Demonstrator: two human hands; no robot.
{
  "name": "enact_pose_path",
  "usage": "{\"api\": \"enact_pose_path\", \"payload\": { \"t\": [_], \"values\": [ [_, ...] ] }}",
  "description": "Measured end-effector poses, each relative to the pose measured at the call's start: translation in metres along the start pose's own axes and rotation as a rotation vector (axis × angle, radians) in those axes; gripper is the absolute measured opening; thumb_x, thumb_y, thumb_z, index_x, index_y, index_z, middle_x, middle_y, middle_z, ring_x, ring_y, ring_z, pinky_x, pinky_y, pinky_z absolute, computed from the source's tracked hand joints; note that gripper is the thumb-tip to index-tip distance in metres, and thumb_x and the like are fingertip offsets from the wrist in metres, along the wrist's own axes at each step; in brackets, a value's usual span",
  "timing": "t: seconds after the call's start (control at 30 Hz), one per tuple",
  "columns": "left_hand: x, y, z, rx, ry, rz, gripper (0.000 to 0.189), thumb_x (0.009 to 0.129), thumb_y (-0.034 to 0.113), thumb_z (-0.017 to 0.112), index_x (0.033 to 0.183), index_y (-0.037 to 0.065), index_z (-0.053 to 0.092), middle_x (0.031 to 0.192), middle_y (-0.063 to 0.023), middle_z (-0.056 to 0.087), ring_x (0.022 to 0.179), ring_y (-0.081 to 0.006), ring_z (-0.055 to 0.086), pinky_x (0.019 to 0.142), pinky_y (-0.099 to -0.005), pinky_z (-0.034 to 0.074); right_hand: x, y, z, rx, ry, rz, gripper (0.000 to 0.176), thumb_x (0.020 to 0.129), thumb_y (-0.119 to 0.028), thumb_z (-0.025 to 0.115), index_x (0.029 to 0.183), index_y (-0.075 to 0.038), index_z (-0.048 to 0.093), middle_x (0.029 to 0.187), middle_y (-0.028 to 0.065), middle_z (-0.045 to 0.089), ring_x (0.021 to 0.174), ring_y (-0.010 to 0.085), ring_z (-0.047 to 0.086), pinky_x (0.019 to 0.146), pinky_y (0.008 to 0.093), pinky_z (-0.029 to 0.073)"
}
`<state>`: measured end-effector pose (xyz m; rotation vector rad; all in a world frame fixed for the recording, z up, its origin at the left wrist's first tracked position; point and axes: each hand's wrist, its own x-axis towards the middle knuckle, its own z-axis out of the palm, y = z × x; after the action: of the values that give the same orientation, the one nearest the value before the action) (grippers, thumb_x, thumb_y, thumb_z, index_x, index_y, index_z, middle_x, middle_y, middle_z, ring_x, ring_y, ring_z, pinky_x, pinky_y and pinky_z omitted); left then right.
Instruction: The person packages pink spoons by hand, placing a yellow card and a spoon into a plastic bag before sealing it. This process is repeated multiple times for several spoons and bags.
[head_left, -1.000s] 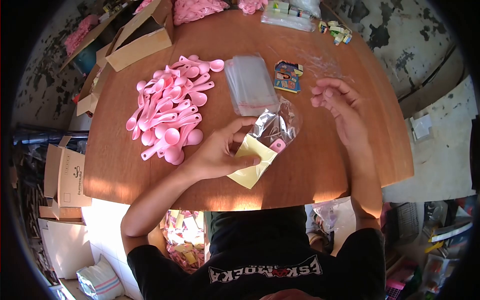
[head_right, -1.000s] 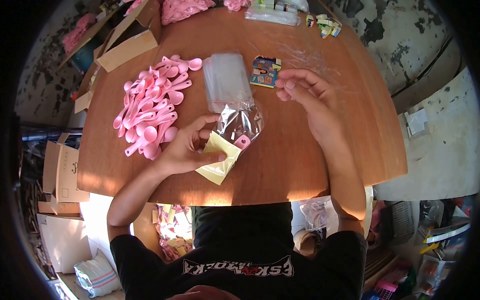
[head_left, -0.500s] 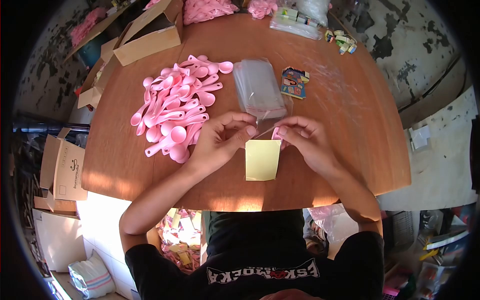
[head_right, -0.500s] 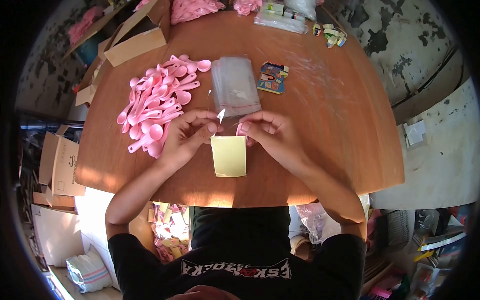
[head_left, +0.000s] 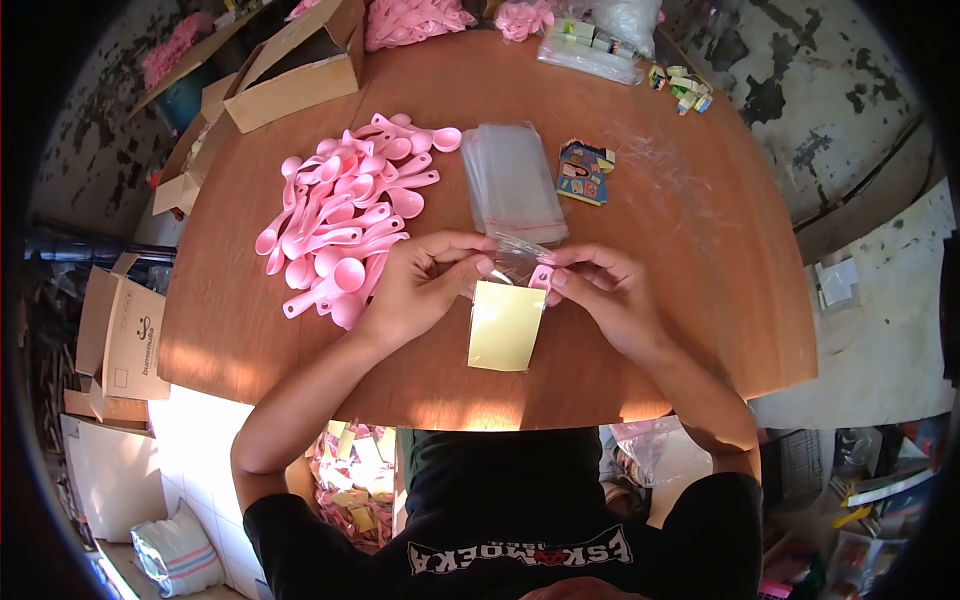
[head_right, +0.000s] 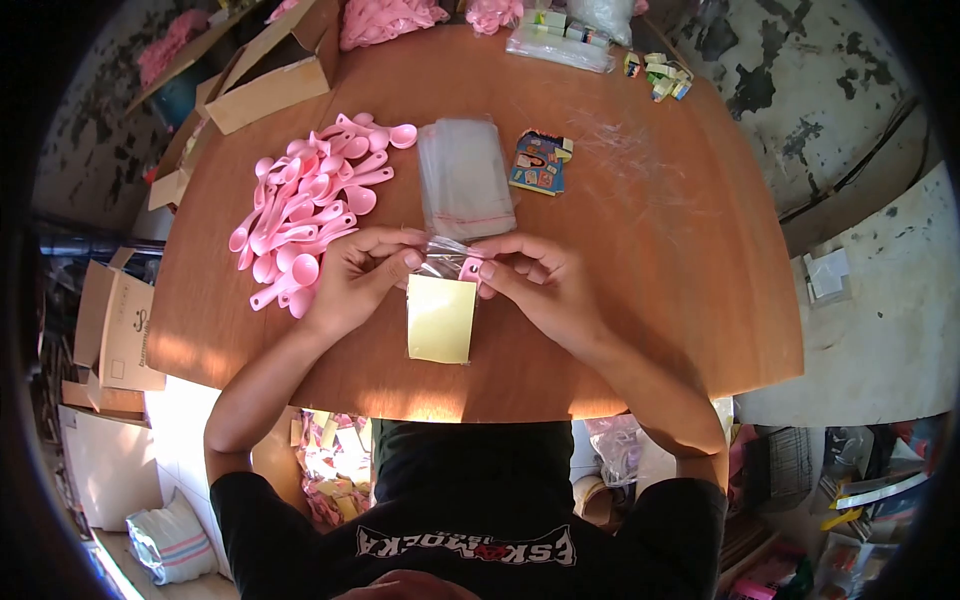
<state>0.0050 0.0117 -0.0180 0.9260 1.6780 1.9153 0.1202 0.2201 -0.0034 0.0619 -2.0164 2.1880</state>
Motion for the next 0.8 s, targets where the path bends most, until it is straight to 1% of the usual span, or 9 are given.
{"api": "enact_pose_path", "payload": {
  "t": [0.13, 0.27, 0.33, 0.4, 0.47, 0.53, 0.6, 0.73, 0.8],
  "values": [
    [0.0, 0.003, -0.002, 0.028, -0.039, 0.027, 0.023, 0.094, 0.01, 0.062, 0.113, -0.001, 0.065, 0.096, -0.009, 0.071, 0.082, -0.0095, 0.066, 0.069, -0.0236, 0.056, -0.001, 0.001, -0.006, 0.04, -0.028, 0.005, 0.014, 0.092, -0.003, 0.062, 0.103, 0.006, 0.065, 0.098, 0.0109, 0.067, 0.085, 0.0136, 0.065, 0.076, 0.0269, 0.054],
    [-0.002, 0.004, -0.005, 0.067, -0.096, 0.055, 0.018, 0.092, 0.005, 0.062, 0.108, -0.001, 0.068, 0.096, -0.0093, 0.071, 0.081, -0.0107, 0.066, 0.07, -0.0244, 0.056, 0.002, 0.001, -0.011, 0.005, -0.091, 0.014, 0.012, 0.091, 0.001, 0.061, 0.101, 0.005, 0.067, 0.098, 0.0115, 0.068, 0.09, 0.0159, 0.066, 0.078, 0.0272, 0.055],
    [-0.001, 0.002, -0.006, 0.067, -0.114, 0.072, 0.017, 0.092, 0.002, 0.061, 0.106, -0.001, 0.069, 0.096, -0.0095, 0.071, 0.081, -0.0112, 0.067, 0.071, -0.0247, 0.056, 0.004, 0.004, -0.012, -0.085, -0.161, -0.195, 0.015, 0.089, 0.005, 0.06, 0.102, 0.002, 0.068, 0.097, 0.0121, 0.068, 0.091, 0.0163, 0.066, 0.079, 0.0273, 0.055],
    [-0.001, 0.001, -0.007, 0.062, -0.109, 0.087, 0.016, 0.091, -0.002, 0.06, 0.104, -0.001, 0.07, 0.095, -0.0102, 0.071, 0.08, -0.012, 0.067, 0.071, -0.0253, 0.056, 0.005, 0.004, -0.013, -0.135, -0.186, -0.226, 0.016, 0.089, 0.008, 0.058, 0.101, 0.003, 0.068, 0.099, 0.0121, 0.067, 0.09, 0.015, 0.065, 0.077, 0.0258, 0.053],
    [-0.001, 0.0, -0.008, 0.064, -0.107, 0.08, 0.016, 0.091, -0.003, 0.059, 0.103, -0.001, 0.07, 0.095, -0.0103, 0.071, 0.08, -0.0121, 0.067, 0.072, -0.0253, 0.056, 0.005, 0.002, -0.014, -0.185, -0.209, -0.257, 0.019, 0.089, 0.011, 0.056, 0.101, 0.003, 0.068, 0.102, 0.0122, 0.065, 0.088, 0.0138, 0.064, 0.075, 0.0243, 0.051],
    [-0.001, 0.0, -0.008, 0.066, -0.106, 0.072, 0.017, 0.091, -0.004, 0.059, 0.103, -0.002, 0.07, 0.095, -0.0105, 0.071, 0.08, -0.0123, 0.067, 0.072, -0.0254, 0.056, 0.005, -0.001, -0.013, -0.316, -0.192, -0.314, 0.019, 0.086, 0.008, 0.06, 0.099, -0.001, 0.071, 0.095, 0.0099, 0.069, 0.088, 0.0173, 0.066, 0.077, 0.0287, 0.053],
    [-0.002, 0.0, -0.008, 0.046, -0.101, 0.06, 0.015, 0.091, -0.004, 0.059, 0.101, -0.002, 0.07, 0.094, -0.0103, 0.071, 0.08, -0.0122, 0.067, 0.072, -0.0257, 0.056, 0.005, -0.001, -0.013, -0.343, -0.189, -0.336, 0.02, 0.085, 0.009, 0.06, 0.098, -0.001, 0.072, 0.095, 0.0097, 0.069, 0.089, 0.0182, 0.066, 0.077, 0.0292, 0.053],
    [-0.002, 0.003, -0.008, 0.055, -0.107, 0.049, 0.016, 0.09, -0.005, 0.058, 0.101, -0.002, 0.069, 0.093, -0.0097, 0.07, 0.08, -0.0125, 0.067, 0.073, -0.0262, 0.056, 0.006, -0.005, -0.014, -0.451, -0.212, -0.409, 0.023, 0.083, 0.01, 0.06, 0.098, -0.002, 0.072, 0.095, 0.0105, 0.069, 0.088, 0.0199, 0.066, 0.077, 0.0301, 0.052],
    [-0.003, 0.002, -0.008, 0.007, -0.104, 0.036, 0.016, 0.092, -0.003, 0.056, 0.102, -0.003, 0.068, 0.093, -0.0091, 0.07, 0.082, -0.013, 0.066, 0.072, -0.0264, 0.056, 0.005, -0.004, -0.015, -0.462, -0.215, -0.415, 0.022, 0.083, 0.009, 0.06, 0.098, -0.002, 0.072, 0.095, 0.0107, 0.069, 0.088, 0.02, 0.066, 0.077, 0.03, 0.052]
  ]
}}
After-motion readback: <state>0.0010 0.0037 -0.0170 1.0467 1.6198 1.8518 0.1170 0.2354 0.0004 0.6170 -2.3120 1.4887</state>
